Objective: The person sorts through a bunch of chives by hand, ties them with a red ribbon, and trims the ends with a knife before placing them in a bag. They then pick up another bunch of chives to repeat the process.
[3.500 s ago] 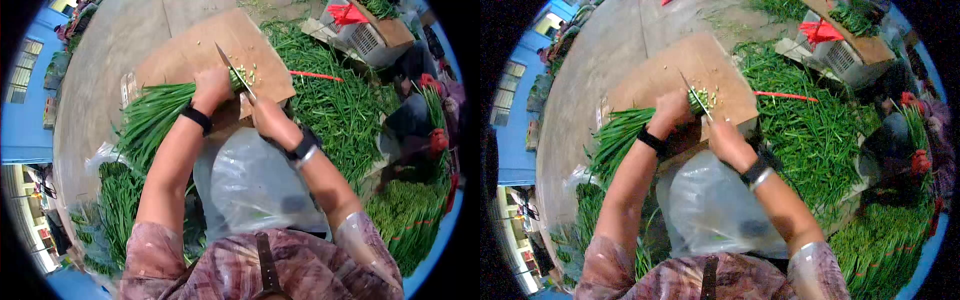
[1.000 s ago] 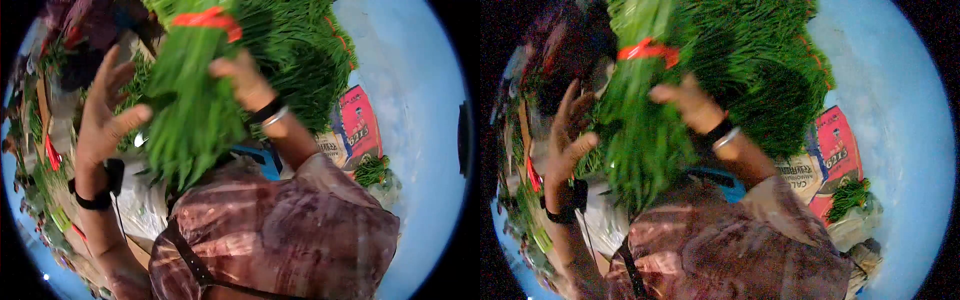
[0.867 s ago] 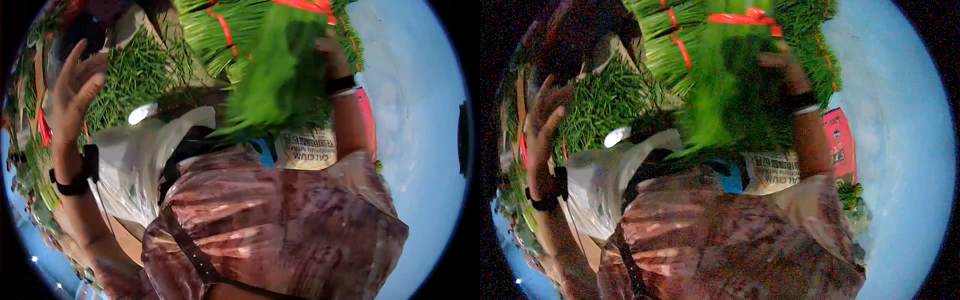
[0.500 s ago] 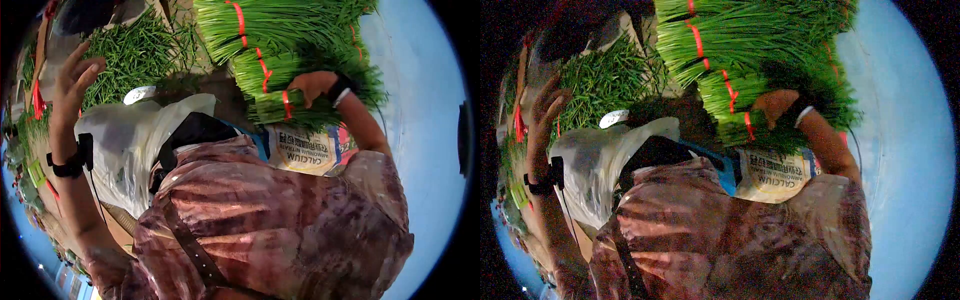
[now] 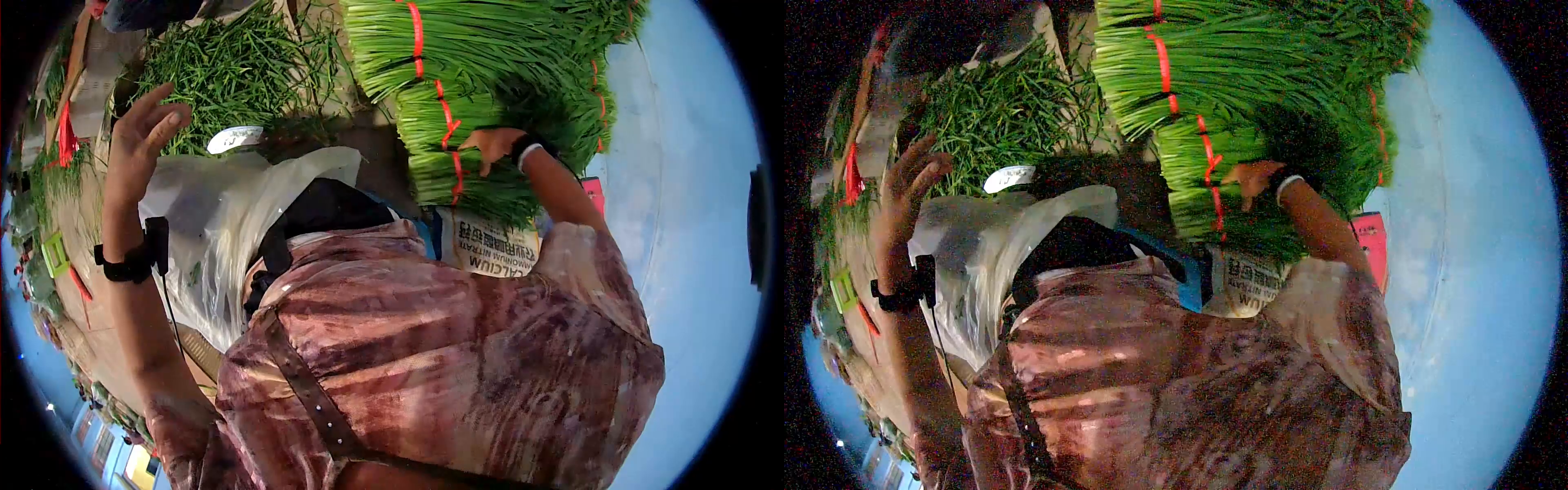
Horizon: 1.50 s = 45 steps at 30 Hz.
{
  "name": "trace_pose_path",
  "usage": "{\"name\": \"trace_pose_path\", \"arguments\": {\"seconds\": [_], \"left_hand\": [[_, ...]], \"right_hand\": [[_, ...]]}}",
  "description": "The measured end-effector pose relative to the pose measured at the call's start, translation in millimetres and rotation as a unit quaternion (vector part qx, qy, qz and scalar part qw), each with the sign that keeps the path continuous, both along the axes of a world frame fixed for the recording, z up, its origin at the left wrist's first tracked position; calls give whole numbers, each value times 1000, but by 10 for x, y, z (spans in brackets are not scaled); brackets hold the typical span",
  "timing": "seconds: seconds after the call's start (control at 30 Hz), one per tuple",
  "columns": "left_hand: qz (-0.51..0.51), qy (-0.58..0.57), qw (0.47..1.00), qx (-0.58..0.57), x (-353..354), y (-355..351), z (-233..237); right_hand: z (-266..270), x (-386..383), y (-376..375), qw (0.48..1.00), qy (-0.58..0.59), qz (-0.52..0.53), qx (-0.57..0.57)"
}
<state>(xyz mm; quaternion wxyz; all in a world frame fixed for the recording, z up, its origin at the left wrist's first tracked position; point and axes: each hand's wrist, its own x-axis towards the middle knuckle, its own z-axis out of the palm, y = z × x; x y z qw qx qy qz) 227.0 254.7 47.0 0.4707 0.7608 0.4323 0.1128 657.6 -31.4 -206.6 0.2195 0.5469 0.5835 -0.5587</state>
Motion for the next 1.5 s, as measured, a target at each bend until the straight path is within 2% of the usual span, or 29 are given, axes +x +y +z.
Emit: {"name": "trace_pose_path", "arguments": {"seconds": [0.1,0.2,0.23,0.27,0.33,0.37,0.47,0.5,0.6,0.7,0.77,0.83,0.9,0.93,1.0,1.03,1.07,1.1,1.13,1.2,1.23,1.27,1.3,1.33,1.37,1.4,1.43,1.47,1.5], "left_hand": [[-1,1,1000,0,-15,37,8],[8,-3,1000,-6,-38,-23,19],[5,-7,1000,-5,-72,11,-5],[3,-12,1000,-3,-104,32,-24],[24,-17,999,-13,-162,35,-52],[32,-20,999,-19,-183,35,-66],[8,-4,1000,7,-286,81,-93],[8,-8,1000,8,-282,77,-73],[20,-16,1000,6,-271,3,15],[34,-34,999,17,-309,-8,98],[40,-62,997,3,-433,-2,132],[55,-79,995,1,-581,-5,160],[71,-101,992,9,-770,73,92],[98,-93,991,12,-845,66,119],[133,-136,982,21,-1052,15,153],[150,-152,977,17,-1169,-24,178],[168,-168,971,14,-1292,-60,202],[181,-168,969,21,-1467,36,-23],[209,-179,961,1,-1592,10,-52],[266,-129,955,9,-1781,-37,-104],[290,-156,944,-6,-1921,-33,-212],[310,-181,933,5,-2090,-35,-378],[326,-178,929,11,-2196,-49,-465],[335,-180,925,14,-2379,-226,22],[349,-178,920,18,-2485,-223,-20],[372,-178,911,13,-2601,-245,-57],[393,-180,902,7,-2747,-281,-104],[415,-179,892,0,-2867,-316,-158],[434,-168,885,-10,-2963,-333,-165]], "right_hand": [[97,-210,113,998,-40,37,35],[-18,-188,157,998,-45,30,-16],[-56,-178,110,1000,-8,12,8],[-86,-146,96,998,-60,20,18],[424,-459,143,986,-156,38,34],[284,-505,-27,944,-263,26,199],[486,-736,-159,877,-320,-23,358],[583,-866,-162,874,-303,-31,379],[525,-1082,-304,937,-105,-61,327],[-66,-1142,-418,951,-158,-11,266],[-130,-1140,-343,925,-172,-101,325],[-347,-1096,-270,940,-202,-81,262],[-261,-1062,-168,964,-157,-62,204],[-380,-971,-264,942,-150,-71,290],[-225,-995,-181,949,-132,-59,280],[88,-1052,-34,974,-129,-38,184],[-82,-898,-148,965,-46,-34,255],[-445,-755,-38,948,41,-29,314],[-354,-940,385,964,10,14,264],[173,-1456,1166,980,-63,96,162],[7,-1556,1467,985,-3,39,171],[-131,-1615,1853,832,161,255,466],[-278,-1815,2284,901,125,172,377],[32,-2197,2599,932,124,99,327],[348,-2576,2911,952,122,21,280],[527,-2995,3301,946,165,-42,275],[216,-3333,3695,895,175,55,406],[366,-3780,3987,929,227,-52,288],[172,-4152,4352,879,204,98,419]]}}
